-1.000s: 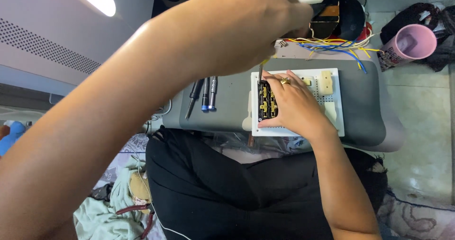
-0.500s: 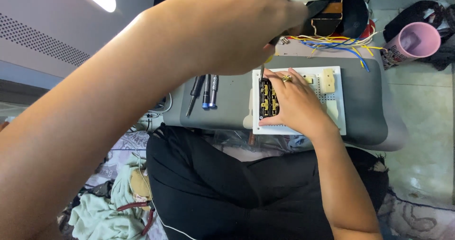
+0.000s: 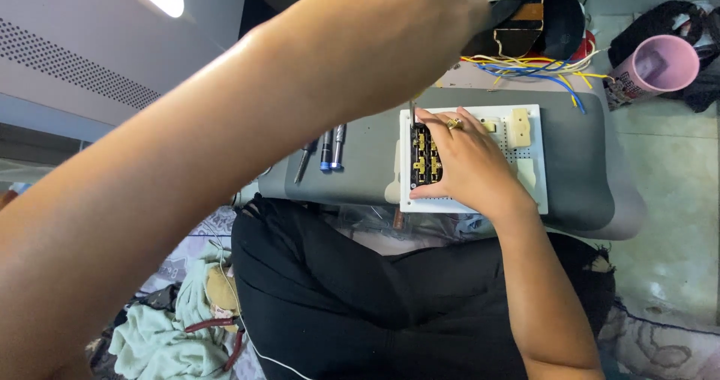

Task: Assembling electrical components onto a mounting board using a screwdriver

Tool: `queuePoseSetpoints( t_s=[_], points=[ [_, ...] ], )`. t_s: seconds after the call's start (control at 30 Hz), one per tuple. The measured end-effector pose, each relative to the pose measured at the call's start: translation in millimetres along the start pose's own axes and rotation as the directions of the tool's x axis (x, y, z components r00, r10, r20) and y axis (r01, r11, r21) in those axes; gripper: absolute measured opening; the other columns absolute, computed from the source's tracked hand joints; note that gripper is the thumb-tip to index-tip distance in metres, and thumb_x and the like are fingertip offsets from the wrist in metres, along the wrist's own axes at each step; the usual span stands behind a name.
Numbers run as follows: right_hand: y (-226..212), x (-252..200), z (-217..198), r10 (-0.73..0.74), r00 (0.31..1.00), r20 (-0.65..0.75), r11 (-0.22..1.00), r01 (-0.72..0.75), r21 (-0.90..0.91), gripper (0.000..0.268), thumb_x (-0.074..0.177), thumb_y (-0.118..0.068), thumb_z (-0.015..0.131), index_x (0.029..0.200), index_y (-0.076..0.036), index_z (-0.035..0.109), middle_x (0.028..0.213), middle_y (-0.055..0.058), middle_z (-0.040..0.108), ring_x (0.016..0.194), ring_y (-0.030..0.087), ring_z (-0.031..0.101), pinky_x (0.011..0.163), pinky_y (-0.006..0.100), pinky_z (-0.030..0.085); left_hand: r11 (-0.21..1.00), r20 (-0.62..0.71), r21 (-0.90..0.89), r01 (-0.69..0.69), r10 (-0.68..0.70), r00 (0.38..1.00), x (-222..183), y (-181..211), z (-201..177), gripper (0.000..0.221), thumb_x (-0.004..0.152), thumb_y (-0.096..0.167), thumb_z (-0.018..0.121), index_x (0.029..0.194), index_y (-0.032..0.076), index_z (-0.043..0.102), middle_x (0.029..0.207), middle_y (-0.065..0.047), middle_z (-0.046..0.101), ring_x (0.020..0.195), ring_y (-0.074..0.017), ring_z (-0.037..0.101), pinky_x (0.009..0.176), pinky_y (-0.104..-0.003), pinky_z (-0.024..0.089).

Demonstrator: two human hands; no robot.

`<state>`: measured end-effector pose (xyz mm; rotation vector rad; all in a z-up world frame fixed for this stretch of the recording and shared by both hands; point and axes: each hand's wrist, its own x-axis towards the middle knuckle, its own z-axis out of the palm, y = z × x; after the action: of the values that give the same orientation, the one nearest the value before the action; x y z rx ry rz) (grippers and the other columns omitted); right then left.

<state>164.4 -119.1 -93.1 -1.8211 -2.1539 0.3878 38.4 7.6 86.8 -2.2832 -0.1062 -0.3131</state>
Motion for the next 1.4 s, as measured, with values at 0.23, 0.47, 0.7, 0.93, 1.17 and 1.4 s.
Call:
queuePoseSetpoints(
  t_s=[0.23, 0.47, 0.7, 0.93, 1.17, 1.4],
  points=[
    [1, -1, 0, 0.019, 1.0, 0.011, 1.0, -0.019, -0.005, 0.121, 0.044, -0.059, 0.093, 0.138, -0.003, 0.041, 0.139, 0.014, 0.052, 0.123, 0.036, 0.049, 0.116, 0.045, 0.024, 0.799, 0.232, -0.597, 0.069, 0.09, 0.969, 6, 0, 0, 0.024, 0.093, 0.024, 0.057, 0.107, 0.007, 0.065, 0.083, -0.008, 0.062, 0.068, -0.0261, 0.061, 0.045, -0.038, 0.046],
    [1, -1, 1, 0.039, 0.999, 0.036, 0.999, -0.039, 0.003, 0.116, 0.045, -0.059, 0.094, 0.134, -0.004, 0.043, 0.137, 0.014, 0.053, 0.126, 0.042, 0.046, 0.116, 0.046, 0.024, 0.511, 0.25, -0.854, 0.099, 0.236, 0.939, 12, -13, -16, 0.042, 0.077, -0.012, 0.052, 0.115, 0.003, 0.06, 0.094, -0.011, 0.065, 0.078, -0.0324, 0.059, 0.052, -0.045, 0.042],
    [3, 1, 1, -0.019, 1.0, -0.023, 1.0, 0.019, -0.001, 0.116, 0.045, -0.054, 0.094, 0.135, -0.001, 0.043, 0.14, 0.013, 0.051, 0.124, 0.032, 0.049, 0.116, 0.045, 0.024, 0.916, 0.123, -0.395, -0.069, 0.127, 0.984, 9, -4, 6, 0.005, 0.089, 0.012, 0.063, 0.093, 0.01, 0.064, 0.069, -0.003, 0.062, 0.064, -0.0218, 0.064, 0.041, -0.036, 0.053],
    [-1, 0, -3, 0.039, 0.998, 0.051, 0.999, -0.04, 0.009, 0.119, 0.048, -0.058, 0.094, 0.139, -0.004, 0.04, 0.14, 0.013, 0.05, 0.129, 0.032, 0.044, 0.118, 0.042, 0.02, 0.779, 0.369, -0.597, 0.188, 0.059, 0.927, 12, 5, -1, 0.027, 0.085, 0.015, 0.06, 0.11, 0.005, 0.059, 0.083, -0.017, 0.063, 0.066, -0.0398, 0.067, 0.05, -0.048, 0.053],
    [-2, 0, -4, 0.044, 0.998, 0.042, 0.999, -0.045, 0.03, 0.116, 0.048, -0.055, 0.095, 0.137, -0.005, 0.042, 0.139, 0.012, 0.051, 0.129, 0.028, 0.045, 0.118, 0.042, 0.02, 0.691, 0.361, -0.688, 0.221, 0.061, 0.931, 15, 3, -9, 0.032, 0.094, 0.035, 0.066, 0.108, 0.007, 0.062, 0.084, -0.014, 0.067, 0.073, -0.0352, 0.067, 0.052, -0.047, 0.053],
    [-7, 2, -11, 0.127, 0.983, 0.136, 0.99, -0.133, 0.042, 0.109, 0.051, -0.055, 0.096, 0.133, -0.008, 0.044, 0.135, 0.018, 0.051, 0.132, 0.038, 0.039, 0.118, 0.044, 0.021, 0.509, 0.508, -0.797, 0.324, 0.277, 0.816, 22, -5, -19, 0.061, 0.078, -0.012, 0.045, 0.131, 0.018, 0.054, 0.097, -0.006, 0.063, 0.102, -0.0252, 0.042, 0.055, -0.045, 0.046]
  ],
)
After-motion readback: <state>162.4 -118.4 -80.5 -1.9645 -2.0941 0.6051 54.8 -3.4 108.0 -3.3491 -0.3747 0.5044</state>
